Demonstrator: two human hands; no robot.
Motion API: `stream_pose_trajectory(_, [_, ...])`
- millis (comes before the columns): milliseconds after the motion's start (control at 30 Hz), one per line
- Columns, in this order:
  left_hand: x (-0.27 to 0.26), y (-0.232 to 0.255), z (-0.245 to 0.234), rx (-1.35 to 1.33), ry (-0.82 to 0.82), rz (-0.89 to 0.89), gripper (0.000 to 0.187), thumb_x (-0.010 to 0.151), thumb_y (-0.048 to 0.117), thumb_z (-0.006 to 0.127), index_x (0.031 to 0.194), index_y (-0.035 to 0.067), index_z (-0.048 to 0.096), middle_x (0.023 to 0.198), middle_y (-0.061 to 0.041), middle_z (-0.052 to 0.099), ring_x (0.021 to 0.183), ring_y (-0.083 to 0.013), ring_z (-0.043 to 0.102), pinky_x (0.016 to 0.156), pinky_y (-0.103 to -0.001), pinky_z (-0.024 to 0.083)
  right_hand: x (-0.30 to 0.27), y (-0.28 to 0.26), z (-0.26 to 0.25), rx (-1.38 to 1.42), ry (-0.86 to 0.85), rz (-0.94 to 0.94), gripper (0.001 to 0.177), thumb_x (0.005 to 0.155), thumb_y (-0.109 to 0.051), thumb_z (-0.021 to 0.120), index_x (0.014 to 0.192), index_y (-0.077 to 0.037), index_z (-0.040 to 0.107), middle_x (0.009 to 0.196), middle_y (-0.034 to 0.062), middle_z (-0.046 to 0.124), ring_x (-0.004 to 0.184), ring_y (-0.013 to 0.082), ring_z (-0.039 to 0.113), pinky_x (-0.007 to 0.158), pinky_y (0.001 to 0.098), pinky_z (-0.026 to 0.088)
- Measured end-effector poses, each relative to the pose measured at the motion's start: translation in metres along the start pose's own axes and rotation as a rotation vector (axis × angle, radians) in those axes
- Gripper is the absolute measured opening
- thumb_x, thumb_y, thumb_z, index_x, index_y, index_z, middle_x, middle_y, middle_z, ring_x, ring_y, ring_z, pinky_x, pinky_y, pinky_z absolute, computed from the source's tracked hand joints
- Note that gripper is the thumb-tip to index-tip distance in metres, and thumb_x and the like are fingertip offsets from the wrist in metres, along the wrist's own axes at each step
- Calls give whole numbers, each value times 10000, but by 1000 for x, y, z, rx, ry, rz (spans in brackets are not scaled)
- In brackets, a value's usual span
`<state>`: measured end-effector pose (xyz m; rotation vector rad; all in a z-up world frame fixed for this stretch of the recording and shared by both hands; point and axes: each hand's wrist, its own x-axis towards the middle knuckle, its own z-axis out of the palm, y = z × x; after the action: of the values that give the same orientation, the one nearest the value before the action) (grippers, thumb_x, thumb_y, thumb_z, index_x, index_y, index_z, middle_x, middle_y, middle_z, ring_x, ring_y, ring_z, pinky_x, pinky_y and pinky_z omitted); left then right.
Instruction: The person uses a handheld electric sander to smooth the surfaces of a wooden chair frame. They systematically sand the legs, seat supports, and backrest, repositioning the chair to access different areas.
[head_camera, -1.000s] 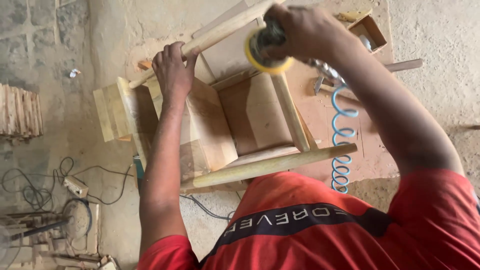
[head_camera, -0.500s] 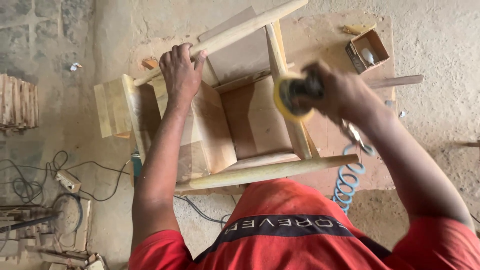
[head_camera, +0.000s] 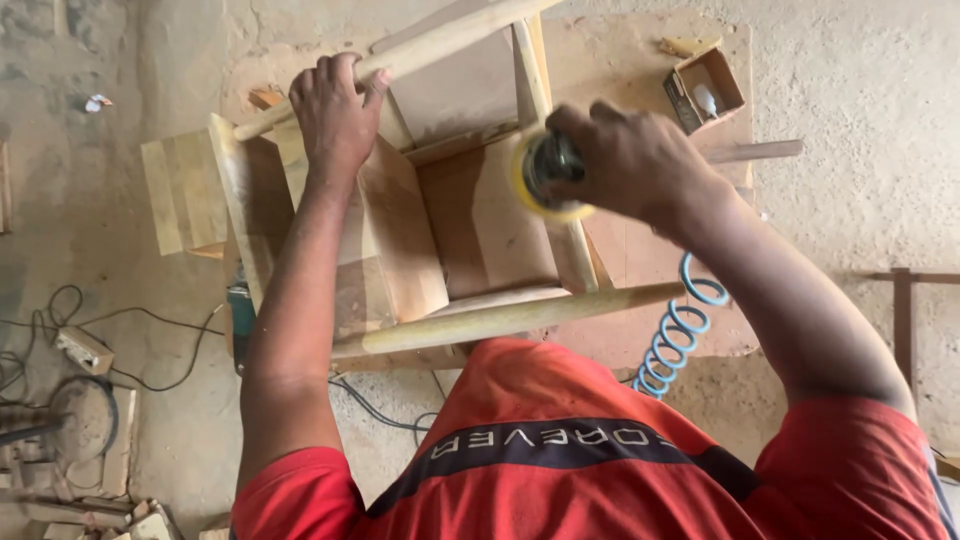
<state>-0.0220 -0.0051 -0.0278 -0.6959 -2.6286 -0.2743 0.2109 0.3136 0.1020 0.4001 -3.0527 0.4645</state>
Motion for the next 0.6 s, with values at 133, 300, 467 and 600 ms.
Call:
stream_pose_trajectory(133, [3,-5,9,-18,27,-16,528,1072,577,615,1256,83,626,1157,-133,650,1094,-323,570,1041,-550,356,-46,-11,5,57,-104,-17,576,893,-385,775,1298,-51,538,1002,213,688,704,330,734,526,395,646])
stream_pose_trajectory(300, [2,-7,14,9,59,31,523,1094,569,633,1242,68,612,1141,-144,647,1088,-328,569,1029,-560,356,-67,-10,0,3,-126,-26,596,890,-388,764,1306,-33,525,1065,225,677,659,300,734,502,367,637])
stream_pose_trajectory(467, [3,-9,20,-40,113,61,491,1111,548,640,1248,78,608,1148,-141,648,1110,-322,581,1069,-571,352,-70,10,-18,231,-372,161,536,811,-340,794,1257,-138,576,915,136,752,792,275,741,641,419,571])
stream_pose_trajectory(600, [10,-7,30,-37,42,26,489,1095,550,670,1234,84,615,1139,-143,654,1106,-355,594,1059,-579,367,-104,-31,-16,-3,-88,-30,542,869,-396,770,1244,-62,567,892,149,717,792,302,743,602,422,603])
